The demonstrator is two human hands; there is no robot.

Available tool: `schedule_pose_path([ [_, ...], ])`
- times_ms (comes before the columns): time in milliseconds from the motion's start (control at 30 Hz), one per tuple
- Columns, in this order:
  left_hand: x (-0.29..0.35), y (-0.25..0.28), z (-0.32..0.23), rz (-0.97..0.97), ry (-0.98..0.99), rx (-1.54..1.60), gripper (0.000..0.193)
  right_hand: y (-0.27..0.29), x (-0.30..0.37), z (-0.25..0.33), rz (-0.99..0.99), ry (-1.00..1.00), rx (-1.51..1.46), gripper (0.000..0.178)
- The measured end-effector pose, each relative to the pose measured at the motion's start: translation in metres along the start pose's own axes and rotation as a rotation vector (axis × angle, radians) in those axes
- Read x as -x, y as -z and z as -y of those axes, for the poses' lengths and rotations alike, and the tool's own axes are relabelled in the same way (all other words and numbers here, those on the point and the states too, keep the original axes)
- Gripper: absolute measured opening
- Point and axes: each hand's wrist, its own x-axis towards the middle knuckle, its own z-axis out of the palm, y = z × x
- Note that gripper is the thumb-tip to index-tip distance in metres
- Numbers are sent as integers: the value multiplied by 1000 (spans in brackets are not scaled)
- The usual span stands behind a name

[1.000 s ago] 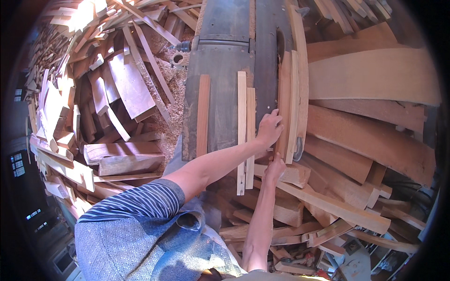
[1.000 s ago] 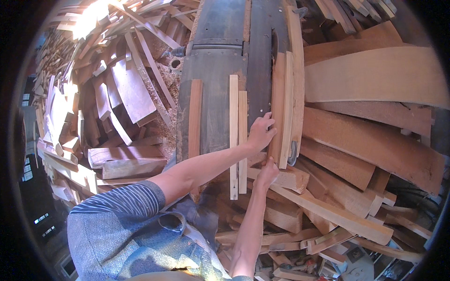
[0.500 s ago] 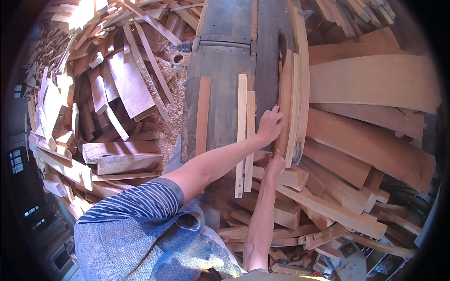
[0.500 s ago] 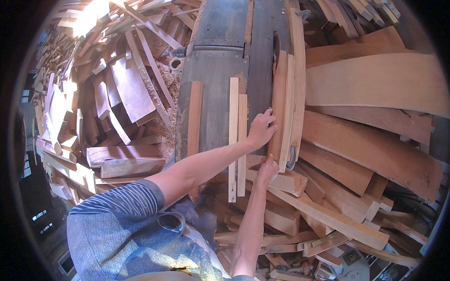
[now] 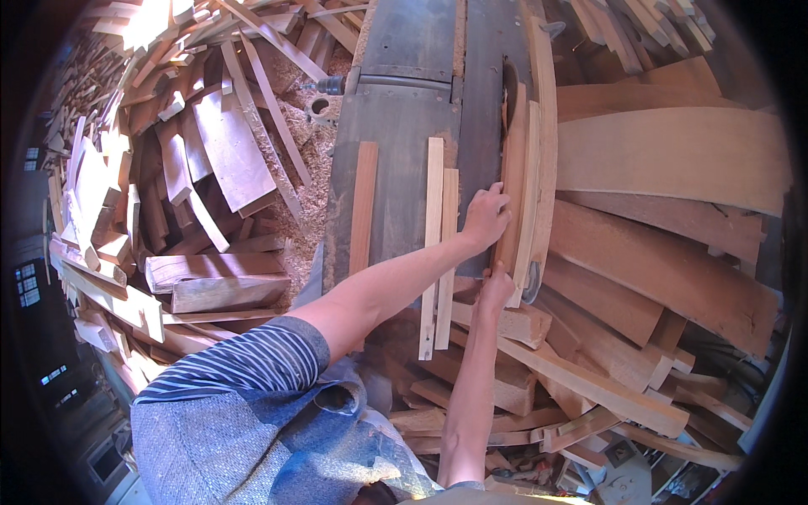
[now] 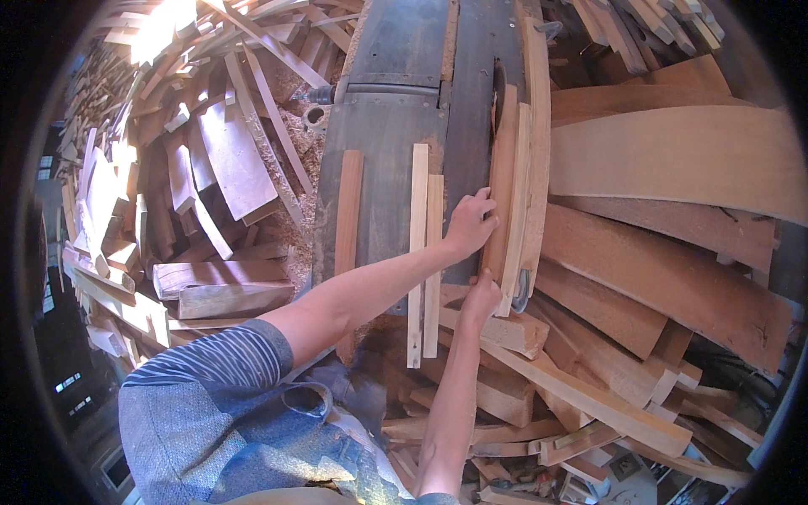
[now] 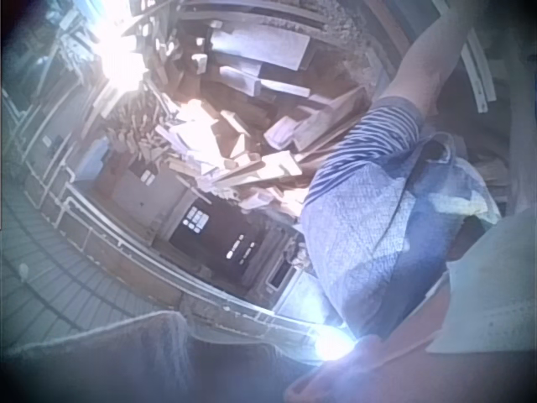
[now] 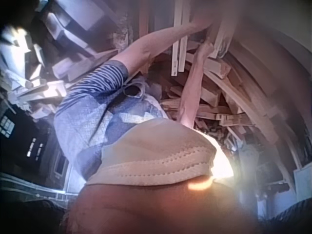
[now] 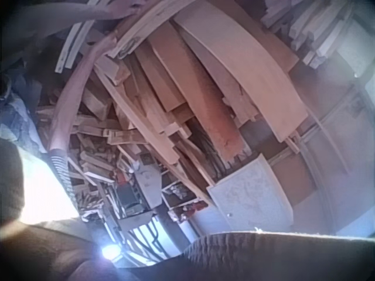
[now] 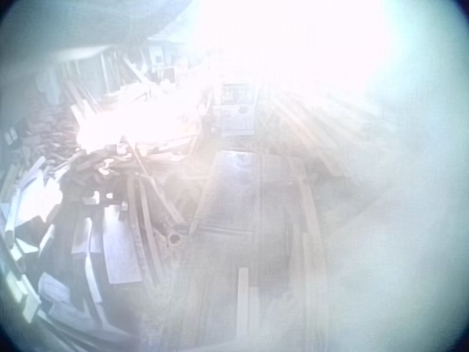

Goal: The person sorts through a large pile of wood planks by hand, picking up individual pieces, turning them over, and placing them onto a woodworking machine.

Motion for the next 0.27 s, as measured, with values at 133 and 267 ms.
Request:
schedule_pose_path([
  [133, -8, 2, 5, 13, 22, -21, 15, -6, 3, 17, 27, -52, -1, 48],
  [267, -15, 4, 4, 47, 33, -37, 19, -10, -6, 16, 23, -43, -31, 41],
])
